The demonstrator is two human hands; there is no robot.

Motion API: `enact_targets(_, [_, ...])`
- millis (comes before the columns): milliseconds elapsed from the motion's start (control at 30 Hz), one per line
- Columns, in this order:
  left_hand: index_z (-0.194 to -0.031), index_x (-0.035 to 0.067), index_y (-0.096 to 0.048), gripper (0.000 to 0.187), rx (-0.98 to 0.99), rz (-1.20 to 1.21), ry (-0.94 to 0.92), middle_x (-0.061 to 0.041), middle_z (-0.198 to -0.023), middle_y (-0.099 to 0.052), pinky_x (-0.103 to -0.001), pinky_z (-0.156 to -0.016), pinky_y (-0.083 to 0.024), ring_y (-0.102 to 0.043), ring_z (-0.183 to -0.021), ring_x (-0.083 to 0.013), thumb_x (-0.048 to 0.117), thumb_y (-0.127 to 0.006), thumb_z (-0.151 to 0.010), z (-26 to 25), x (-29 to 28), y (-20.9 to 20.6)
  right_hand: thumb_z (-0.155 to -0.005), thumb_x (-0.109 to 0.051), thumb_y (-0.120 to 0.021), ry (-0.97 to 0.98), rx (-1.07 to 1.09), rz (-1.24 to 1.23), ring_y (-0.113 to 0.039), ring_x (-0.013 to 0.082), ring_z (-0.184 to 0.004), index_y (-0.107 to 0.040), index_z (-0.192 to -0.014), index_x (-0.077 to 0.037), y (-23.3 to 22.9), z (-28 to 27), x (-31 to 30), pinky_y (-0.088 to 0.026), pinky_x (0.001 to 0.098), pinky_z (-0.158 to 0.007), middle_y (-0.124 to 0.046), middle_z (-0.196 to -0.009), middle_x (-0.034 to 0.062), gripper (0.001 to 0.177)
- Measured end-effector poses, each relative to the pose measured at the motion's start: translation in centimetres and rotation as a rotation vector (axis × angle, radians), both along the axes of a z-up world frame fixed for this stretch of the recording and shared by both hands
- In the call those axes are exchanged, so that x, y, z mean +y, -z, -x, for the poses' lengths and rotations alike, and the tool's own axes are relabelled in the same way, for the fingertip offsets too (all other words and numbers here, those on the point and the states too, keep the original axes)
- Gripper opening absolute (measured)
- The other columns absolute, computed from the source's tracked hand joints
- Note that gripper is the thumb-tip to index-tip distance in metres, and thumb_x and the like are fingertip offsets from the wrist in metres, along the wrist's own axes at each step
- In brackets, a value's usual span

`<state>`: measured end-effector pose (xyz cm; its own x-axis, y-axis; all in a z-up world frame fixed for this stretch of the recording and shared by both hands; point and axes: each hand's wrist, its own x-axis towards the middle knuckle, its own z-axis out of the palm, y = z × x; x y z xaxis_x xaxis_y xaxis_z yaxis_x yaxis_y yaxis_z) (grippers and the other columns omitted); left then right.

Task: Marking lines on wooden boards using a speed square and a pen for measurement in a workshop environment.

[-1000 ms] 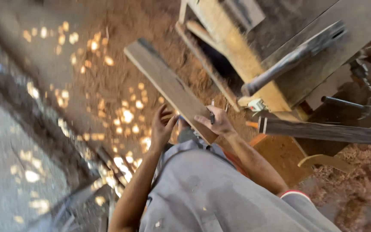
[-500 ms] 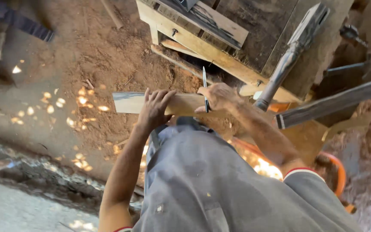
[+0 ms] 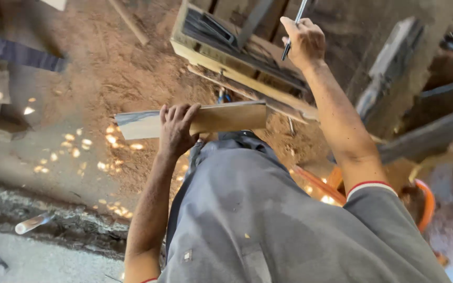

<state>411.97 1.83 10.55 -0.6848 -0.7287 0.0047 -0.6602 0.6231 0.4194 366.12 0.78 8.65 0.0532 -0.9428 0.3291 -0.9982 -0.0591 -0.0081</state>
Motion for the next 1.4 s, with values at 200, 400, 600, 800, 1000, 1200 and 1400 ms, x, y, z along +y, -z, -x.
enact_targets(200, [-0.144, 0.023, -0.052, 0.089, -0.093, -0.044, -0.042, -0.007, -0.133, -0.056, -0.061, -0.121, -0.024, -0.050, -0.130, -0.0287, 0.017, -0.086, -0.062, 3.0, -5.2, -2.4, -0.079, -0.002, -0.073, -0.240, 0.186, -0.161, -0.055, 0.0252, -0.138, -0.066, -0.146, -0.020, 4.0, 2.4, -9.1, -0.044, 0.0416, -0.107, -0.066, -0.147, 0.0086, 0.069])
enact_targets(400, [-0.149, 0.022, -0.048, 0.089, -0.138, -0.026, 0.017, -0.008, -0.136, -0.053, -0.061, -0.124, -0.021, -0.047, -0.134, -0.0284, 0.017, -0.083, -0.067, 6.8, -9.1, -3.9, -0.086, -0.003, -0.073, -0.373, 0.085, -0.217, -0.060, 0.0244, -0.131, -0.070, -0.118, -0.018, 4.2, 2.7, -12.0, -0.042, 0.0416, -0.114, -0.073, -0.124, 0.0082, 0.036])
enact_targets(600, [-0.153, 0.032, -0.045, 0.072, -0.270, 0.220, 0.207, -0.004, -0.147, -0.050, -0.077, -0.118, -0.012, -0.038, -0.144, -0.0253, 0.011, -0.070, -0.089, 9.2, -15.7, -3.1, -0.070, -0.008, -0.077, -0.317, -0.026, -0.267, -0.067, 0.0285, -0.102, -0.068, -0.098, -0.014, -4.4, 4.4, -10.4, -0.049, 0.0417, -0.104, -0.073, -0.093, 0.0095, 0.030])
enact_targets(800, [-0.151, 0.045, -0.043, 0.061, -0.477, 0.771, 0.739, 0.009, -0.160, -0.044, -0.068, -0.125, -0.007, -0.020, -0.158, -0.0218, 0.025, -0.062, -0.096, 13.4, -30.2, -8.2, -0.080, -0.006, -0.080, 0.114, -0.139, -0.041, -0.069, 0.0291, -0.097, -0.070, -0.101, -0.012, -7.6, 10.6, -1.5, -0.051, 0.0443, -0.097, -0.073, -0.094, 0.0090, 0.024])
enact_targets(1000, [-0.150, 0.042, -0.035, 0.061, -0.712, 0.887, 1.754, 0.007, -0.166, -0.025, -0.065, -0.120, -0.002, -0.006, -0.157, -0.0235, 0.038, -0.058, -0.094, 25.5, -30.4, -8.1, -0.089, -0.007, -0.081, 0.627, -0.387, 0.139, -0.072, 0.0302, -0.091, -0.072, -0.102, -0.008, -7.9, 9.4, 8.9, -0.057, 0.0418, -0.086, -0.074, -0.096, 0.0116, 0.016])
enact_targets(1200, [-0.146, 0.051, -0.041, 0.049, -0.524, 0.668, 2.035, 0.012, -0.165, -0.028, -0.061, -0.126, 0.002, -0.008, -0.158, -0.0212, 0.034, -0.048, -0.100, 30.5, -24.7, -0.1, -0.089, 0.001, -0.072, 0.925, -0.805, 0.242, -0.071, 0.0189, -0.087, -0.069, -0.109, -0.003, -4.9, 3.8, 19.1, -0.056, 0.0320, -0.080, -0.073, -0.094, 0.0096, 0.021])
enact_targets(1400, [-0.151, 0.052, -0.032, 0.053, -0.625, 0.589, 2.038, 0.011, -0.167, -0.023, -0.062, -0.126, 0.000, -0.006, -0.159, -0.0211, 0.037, -0.045, -0.103, 31.0, -24.1, 1.8, -0.087, 0.002, -0.067, 1.134, -0.954, 0.272, -0.071, 0.0150, -0.089, -0.069, -0.106, -0.005, -3.7, -1.2, 23.6, -0.061, 0.0294, -0.081, -0.073, -0.100, 0.0064, 0.020])
